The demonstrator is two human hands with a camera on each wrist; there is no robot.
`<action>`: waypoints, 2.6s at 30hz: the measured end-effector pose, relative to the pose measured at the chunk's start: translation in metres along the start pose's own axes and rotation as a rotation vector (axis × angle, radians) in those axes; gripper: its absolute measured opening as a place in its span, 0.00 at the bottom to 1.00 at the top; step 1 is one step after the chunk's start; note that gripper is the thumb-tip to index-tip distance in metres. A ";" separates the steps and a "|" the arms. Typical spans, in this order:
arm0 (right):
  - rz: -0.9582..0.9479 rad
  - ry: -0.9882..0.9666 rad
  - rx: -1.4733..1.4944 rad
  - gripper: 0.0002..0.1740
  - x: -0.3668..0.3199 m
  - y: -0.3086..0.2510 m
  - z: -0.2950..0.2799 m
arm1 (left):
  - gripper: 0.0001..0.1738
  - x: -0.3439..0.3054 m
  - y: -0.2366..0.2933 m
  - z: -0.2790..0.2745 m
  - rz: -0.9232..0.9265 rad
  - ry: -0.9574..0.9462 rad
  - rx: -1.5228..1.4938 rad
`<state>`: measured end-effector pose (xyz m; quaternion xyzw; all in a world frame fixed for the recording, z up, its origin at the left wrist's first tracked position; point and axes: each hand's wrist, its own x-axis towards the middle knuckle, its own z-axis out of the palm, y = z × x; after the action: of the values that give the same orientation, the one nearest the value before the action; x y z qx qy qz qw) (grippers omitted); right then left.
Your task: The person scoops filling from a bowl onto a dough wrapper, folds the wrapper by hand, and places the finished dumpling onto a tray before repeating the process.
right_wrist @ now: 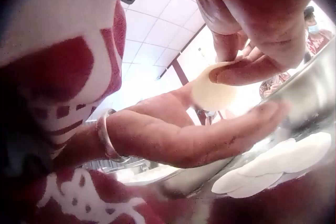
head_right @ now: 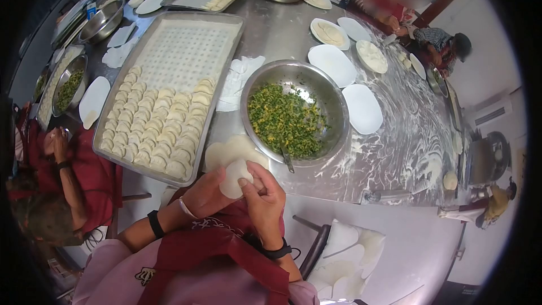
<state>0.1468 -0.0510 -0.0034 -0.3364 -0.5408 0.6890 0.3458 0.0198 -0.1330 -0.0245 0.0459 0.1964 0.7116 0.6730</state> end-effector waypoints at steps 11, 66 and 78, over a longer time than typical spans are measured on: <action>-0.423 0.456 -0.769 0.13 -0.007 -0.017 -0.074 | 0.26 0.010 0.001 0.012 0.043 0.126 0.346; 0.171 0.376 0.196 0.11 0.167 0.001 -0.081 | 0.15 0.065 0.036 0.010 0.398 0.187 0.529; 0.175 0.395 0.330 0.12 0.155 -0.027 -0.085 | 0.19 0.103 0.046 0.010 0.324 0.022 0.225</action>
<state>0.1385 0.1279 -0.0071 -0.4488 -0.3120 0.7161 0.4341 -0.0298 -0.0306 -0.0202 0.1439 0.2722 0.7846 0.5382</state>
